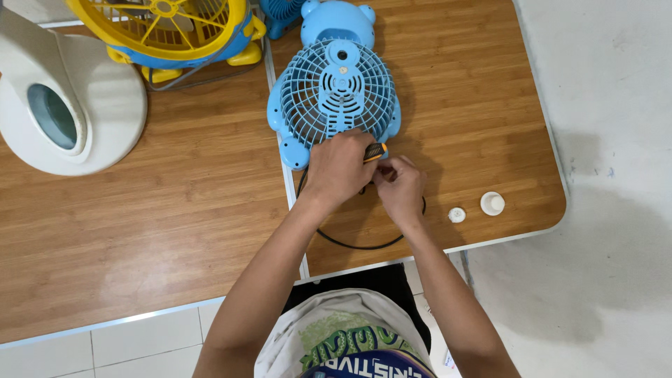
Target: The person disassembles a blue bear-shaped fan and a white desk fan on a wooden table, removing grilles and blades. They then reassemble the white fan by placing the blade and grille back and securing it with a screwdriver.
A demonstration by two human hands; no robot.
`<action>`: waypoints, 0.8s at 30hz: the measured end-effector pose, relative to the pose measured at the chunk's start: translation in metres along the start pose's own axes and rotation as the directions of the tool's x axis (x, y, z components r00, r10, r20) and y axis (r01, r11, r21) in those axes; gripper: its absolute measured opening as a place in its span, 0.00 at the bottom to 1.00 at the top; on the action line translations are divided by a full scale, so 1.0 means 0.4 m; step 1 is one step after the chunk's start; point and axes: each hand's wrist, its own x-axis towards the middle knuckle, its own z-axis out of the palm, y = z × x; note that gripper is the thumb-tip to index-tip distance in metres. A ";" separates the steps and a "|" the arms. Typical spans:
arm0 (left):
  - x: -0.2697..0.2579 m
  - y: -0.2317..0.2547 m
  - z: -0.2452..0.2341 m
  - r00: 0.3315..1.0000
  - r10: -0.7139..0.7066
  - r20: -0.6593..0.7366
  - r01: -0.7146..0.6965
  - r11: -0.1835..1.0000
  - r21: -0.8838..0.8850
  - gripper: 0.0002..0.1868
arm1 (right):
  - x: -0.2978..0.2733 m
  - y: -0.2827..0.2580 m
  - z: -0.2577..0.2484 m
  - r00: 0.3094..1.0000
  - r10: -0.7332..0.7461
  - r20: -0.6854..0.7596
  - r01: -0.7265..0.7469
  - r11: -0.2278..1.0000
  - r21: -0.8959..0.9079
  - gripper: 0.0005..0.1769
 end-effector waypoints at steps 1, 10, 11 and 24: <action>-0.002 -0.002 -0.001 1.000 0.004 -0.006 -0.004 1.000 -0.007 0.06 | -0.001 -0.004 0.003 1.000 -0.003 0.000 0.003 1.000 0.006 0.05; -0.006 -0.004 -0.002 1.000 -0.015 -0.004 0.014 0.999 -0.042 0.06 | -0.006 -0.006 0.016 0.999 -0.046 -0.012 0.046 0.999 -0.011 0.07; -0.006 -0.004 -0.002 1.000 -0.013 -0.003 0.013 0.999 -0.044 0.06 | -0.006 -0.004 0.015 1.000 -0.026 -0.006 0.026 1.000 0.001 0.07; -0.005 -0.006 -0.003 1.000 -0.009 0.003 0.009 0.999 -0.032 0.05 | 0.006 0.022 0.021 0.995 -0.088 0.040 0.091 0.992 -0.084 0.09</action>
